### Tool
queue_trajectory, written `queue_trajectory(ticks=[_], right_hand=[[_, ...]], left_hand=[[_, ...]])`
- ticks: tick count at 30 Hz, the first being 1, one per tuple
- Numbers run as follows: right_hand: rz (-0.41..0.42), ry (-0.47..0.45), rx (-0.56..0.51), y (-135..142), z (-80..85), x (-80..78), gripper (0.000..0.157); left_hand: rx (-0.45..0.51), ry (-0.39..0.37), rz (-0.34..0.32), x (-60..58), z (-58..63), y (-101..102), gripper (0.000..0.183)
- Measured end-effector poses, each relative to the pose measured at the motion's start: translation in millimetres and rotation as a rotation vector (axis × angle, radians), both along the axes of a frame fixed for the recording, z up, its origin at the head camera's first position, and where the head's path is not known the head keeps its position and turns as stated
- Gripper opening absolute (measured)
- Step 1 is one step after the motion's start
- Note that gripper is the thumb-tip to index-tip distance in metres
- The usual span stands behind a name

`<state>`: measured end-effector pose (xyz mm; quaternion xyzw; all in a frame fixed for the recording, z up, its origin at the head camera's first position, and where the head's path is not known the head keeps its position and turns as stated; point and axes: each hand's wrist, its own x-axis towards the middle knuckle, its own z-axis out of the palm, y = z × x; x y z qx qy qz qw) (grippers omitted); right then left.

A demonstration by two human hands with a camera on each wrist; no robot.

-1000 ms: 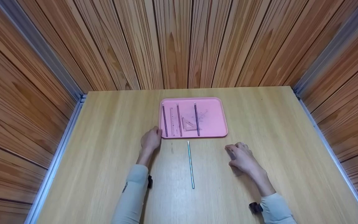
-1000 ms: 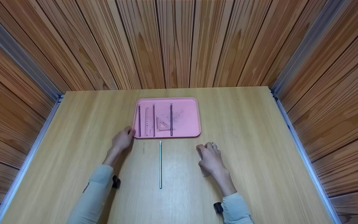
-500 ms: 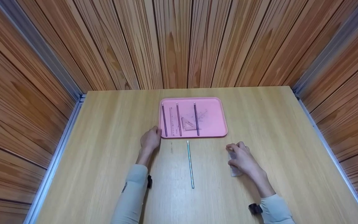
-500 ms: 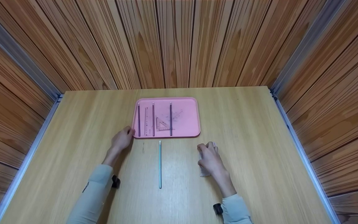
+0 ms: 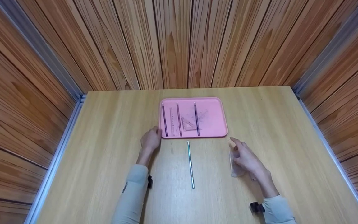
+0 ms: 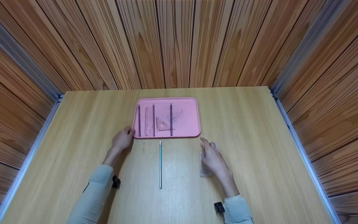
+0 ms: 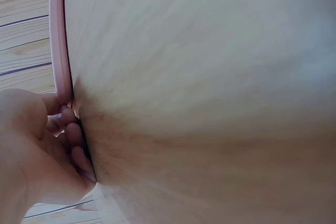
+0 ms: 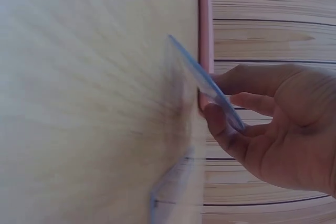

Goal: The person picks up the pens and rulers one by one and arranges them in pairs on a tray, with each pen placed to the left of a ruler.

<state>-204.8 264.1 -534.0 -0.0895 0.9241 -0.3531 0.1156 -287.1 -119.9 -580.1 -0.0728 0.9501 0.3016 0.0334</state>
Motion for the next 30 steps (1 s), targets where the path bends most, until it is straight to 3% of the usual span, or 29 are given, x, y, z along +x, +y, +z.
queue_trajectory(ticks=[5,14,22,30], right_hand=[[0.007,0.009,-0.024,1.0,5.9,-1.1,0.073],[-0.058,-0.055,-0.004,-0.3,8.0,-0.3,0.030],[-0.109,0.059,-0.029,-4.2,5.3,-5.4,0.013],[-0.169,0.175,-0.092,-13.3,3.6,-14.0,0.013]], left_hand=[[0.014,-0.011,0.018,0.3,0.9,0.1,0.029],[-0.017,0.001,0.003,0.2,-0.2,1.0,0.030],[-0.037,0.037,-0.010,0.5,-1.1,0.7,0.030],[-0.024,0.033,-0.001,0.4,-1.6,0.6,0.029]])
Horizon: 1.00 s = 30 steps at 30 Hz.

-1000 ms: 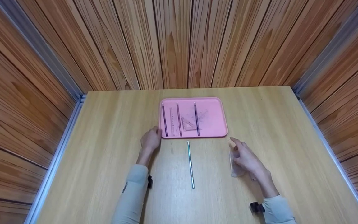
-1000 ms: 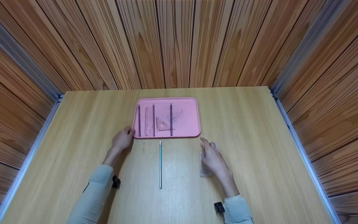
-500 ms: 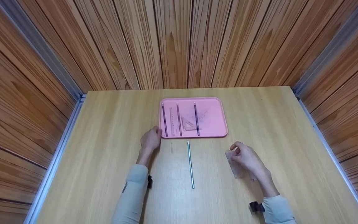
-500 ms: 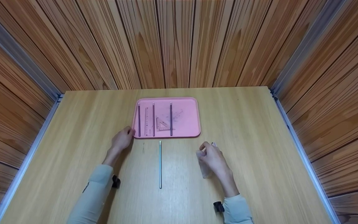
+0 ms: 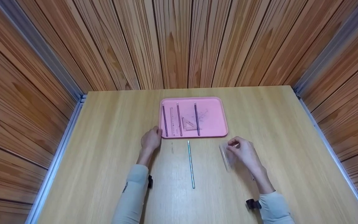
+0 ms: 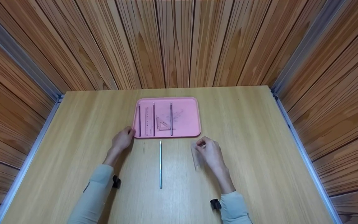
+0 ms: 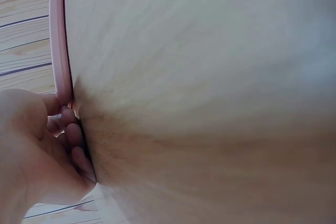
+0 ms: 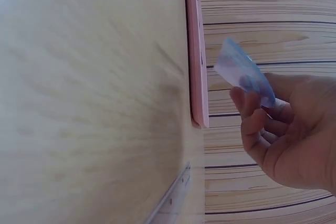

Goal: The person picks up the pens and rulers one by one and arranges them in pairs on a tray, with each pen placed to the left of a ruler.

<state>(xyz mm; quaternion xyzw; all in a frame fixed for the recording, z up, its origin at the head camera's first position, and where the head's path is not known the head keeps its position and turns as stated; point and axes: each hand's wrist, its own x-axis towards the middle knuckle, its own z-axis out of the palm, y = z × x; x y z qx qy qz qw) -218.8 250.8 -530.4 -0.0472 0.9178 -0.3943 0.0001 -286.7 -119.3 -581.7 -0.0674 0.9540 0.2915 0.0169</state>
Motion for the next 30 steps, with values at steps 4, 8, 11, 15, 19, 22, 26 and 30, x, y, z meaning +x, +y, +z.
queue_trajectory(ticks=[4,8,11,15,19,22,26,30], right_hand=[[0.015,0.015,-0.022,-1.8,0.3,-2.1,0.023],[0.030,0.036,-0.049,-4.7,0.8,-6.5,0.034],[0.031,0.061,-0.052,-9.0,1.2,-12.2,0.040],[0.032,0.078,-0.049,-16.1,1.2,-21.7,0.043],[0.039,0.079,-0.077,-23.2,0.8,-31.2,0.045],[0.045,0.071,-0.091,-27.3,0.5,-37.6,0.046],[0.045,0.058,-0.092,-31.6,1.0,-46.1,0.046],[0.038,0.080,-0.110,-36.4,2.0,-55.7,0.045]], left_hand=[[0.004,-0.014,0.007,0.0,0.5,0.8,0.030],[0.015,-0.014,0.002,-0.6,1.5,1.4,0.030],[0.003,0.005,-0.002,-1.1,2.8,1.0,0.029],[0.009,0.011,-0.004,-0.9,4.1,0.4,0.029],[0.040,-0.009,-0.001,-0.4,3.3,0.0,0.029],[0.041,-0.019,0.002,-0.6,1.6,0.0,0.030],[0.026,-0.022,0.000,-0.8,0.7,-0.2,0.030],[0.021,-0.021,-0.004,-0.3,1.2,-0.4,0.029]])
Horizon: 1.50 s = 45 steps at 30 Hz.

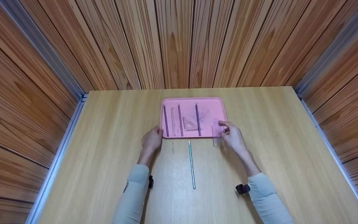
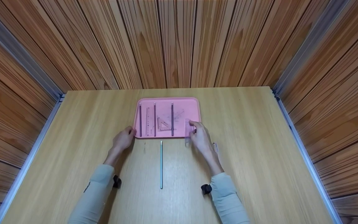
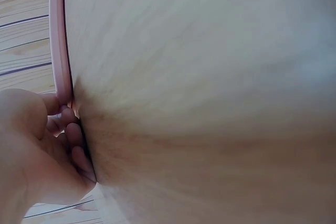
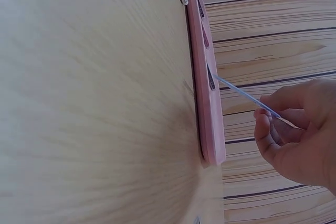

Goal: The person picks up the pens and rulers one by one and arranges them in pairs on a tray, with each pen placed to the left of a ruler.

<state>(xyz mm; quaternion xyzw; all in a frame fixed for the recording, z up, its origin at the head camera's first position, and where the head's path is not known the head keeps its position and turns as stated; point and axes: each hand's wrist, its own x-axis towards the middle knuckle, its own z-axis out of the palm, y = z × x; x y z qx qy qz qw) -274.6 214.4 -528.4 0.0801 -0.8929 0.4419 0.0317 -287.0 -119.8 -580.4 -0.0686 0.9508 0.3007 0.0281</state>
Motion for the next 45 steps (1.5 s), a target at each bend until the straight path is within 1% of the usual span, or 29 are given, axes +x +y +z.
queue_trajectory(ticks=[4,7,10,14,18,22,27,34,36,42,45], right_hand=[[-0.001,0.011,-0.018,-4.7,-0.2,-8.4,0.045],[0.001,-0.002,-0.009,-8.1,-0.3,-13.4,0.045],[0.009,0.005,0.005,-11.6,-1.0,-18.6,0.045],[0.010,0.006,-0.001,-16.1,-4.5,-26.4,0.045],[0.009,0.002,0.000,-19.6,-8.3,-34.4,0.045],[0.010,-0.019,0.010,-22.5,-11.0,-41.9,0.046],[0.019,-0.069,0.021,-26.6,-11.9,-50.2,0.048],[0.016,-0.089,0.003,-32.8,-13.1,-60.7,0.047],[0.020,-0.090,0.002,-34.0,-13.9,-63.9,0.047],[0.026,-0.084,0.062,-37.3,-17.1,-72.4,0.047],[0.011,-0.076,0.109,-38.9,-19.7,-75.3,0.047]], left_hand=[[-0.008,0.009,-0.001,0.4,-0.2,-0.2,0.029],[-0.002,0.012,0.002,0.6,0.0,-0.1,0.029],[0.004,0.013,0.004,0.8,0.1,0.0,0.029],[-0.017,0.031,-0.001,0.7,-0.4,-0.4,0.028],[-0.016,0.033,0.000,0.1,-0.8,-0.8,0.029],[-0.013,0.025,0.007,0.1,-1.2,-1.0,0.029],[-0.008,0.012,0.005,0.5,-1.4,-0.7,0.030],[-0.011,0.063,0.004,2.4,0.4,-1.6,0.027],[-0.006,0.060,0.002,2.5,0.3,-1.5,0.028],[0.000,0.044,0.002,1.7,-1.4,-1.1,0.029],[0.021,0.031,0.001,1.7,-1.5,-0.8,0.029]])
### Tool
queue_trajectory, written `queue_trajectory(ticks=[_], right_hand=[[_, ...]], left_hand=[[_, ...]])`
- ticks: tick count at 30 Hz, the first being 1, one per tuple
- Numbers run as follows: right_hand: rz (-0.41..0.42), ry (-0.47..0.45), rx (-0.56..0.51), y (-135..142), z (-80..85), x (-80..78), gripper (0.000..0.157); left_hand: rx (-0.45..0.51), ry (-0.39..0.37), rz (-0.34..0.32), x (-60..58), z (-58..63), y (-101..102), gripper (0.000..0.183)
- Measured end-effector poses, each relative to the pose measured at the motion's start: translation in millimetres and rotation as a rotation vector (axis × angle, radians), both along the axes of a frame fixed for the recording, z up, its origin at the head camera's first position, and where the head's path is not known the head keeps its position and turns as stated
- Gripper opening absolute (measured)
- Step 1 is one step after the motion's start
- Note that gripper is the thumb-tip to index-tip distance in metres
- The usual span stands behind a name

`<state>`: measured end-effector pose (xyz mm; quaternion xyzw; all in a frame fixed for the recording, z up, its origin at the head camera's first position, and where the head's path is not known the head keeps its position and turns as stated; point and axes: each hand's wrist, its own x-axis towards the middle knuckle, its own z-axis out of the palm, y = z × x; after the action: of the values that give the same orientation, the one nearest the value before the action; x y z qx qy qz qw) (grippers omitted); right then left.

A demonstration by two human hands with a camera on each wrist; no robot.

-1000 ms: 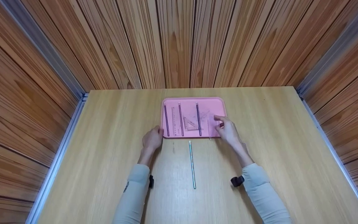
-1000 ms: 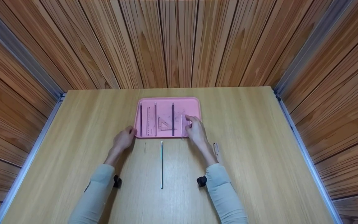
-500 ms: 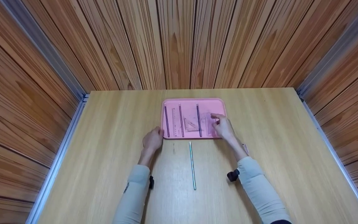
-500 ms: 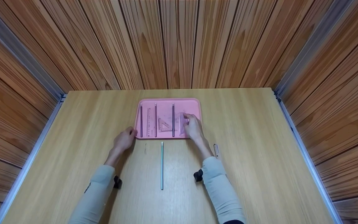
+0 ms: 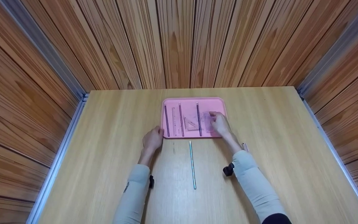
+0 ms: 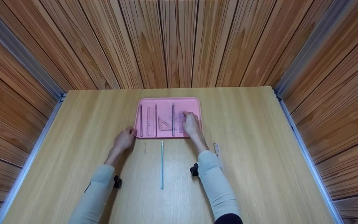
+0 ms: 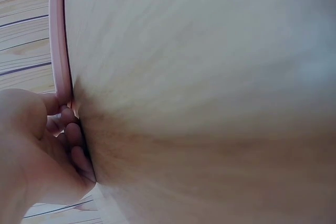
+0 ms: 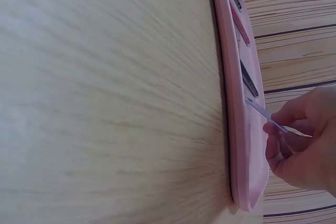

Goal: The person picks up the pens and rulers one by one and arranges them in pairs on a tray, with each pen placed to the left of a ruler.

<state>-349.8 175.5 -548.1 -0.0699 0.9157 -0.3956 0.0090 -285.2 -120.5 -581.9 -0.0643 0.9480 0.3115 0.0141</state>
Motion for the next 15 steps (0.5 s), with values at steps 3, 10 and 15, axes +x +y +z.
queue_trajectory(ticks=[3,10,15], right_hand=[[-0.012,0.022,0.073,-2.0,-2.8,-2.0,0.046],[-0.046,0.031,0.205,-6.7,-10.8,-1.5,0.044],[-0.036,0.057,0.279,-9.8,-18.7,-2.3,0.042]], left_hand=[[0.000,0.002,0.004,-0.2,0.7,-0.1,0.028],[0.023,-0.021,0.009,0.0,0.8,0.4,0.029],[0.006,-0.016,0.008,-0.4,-0.1,0.7,0.029]])
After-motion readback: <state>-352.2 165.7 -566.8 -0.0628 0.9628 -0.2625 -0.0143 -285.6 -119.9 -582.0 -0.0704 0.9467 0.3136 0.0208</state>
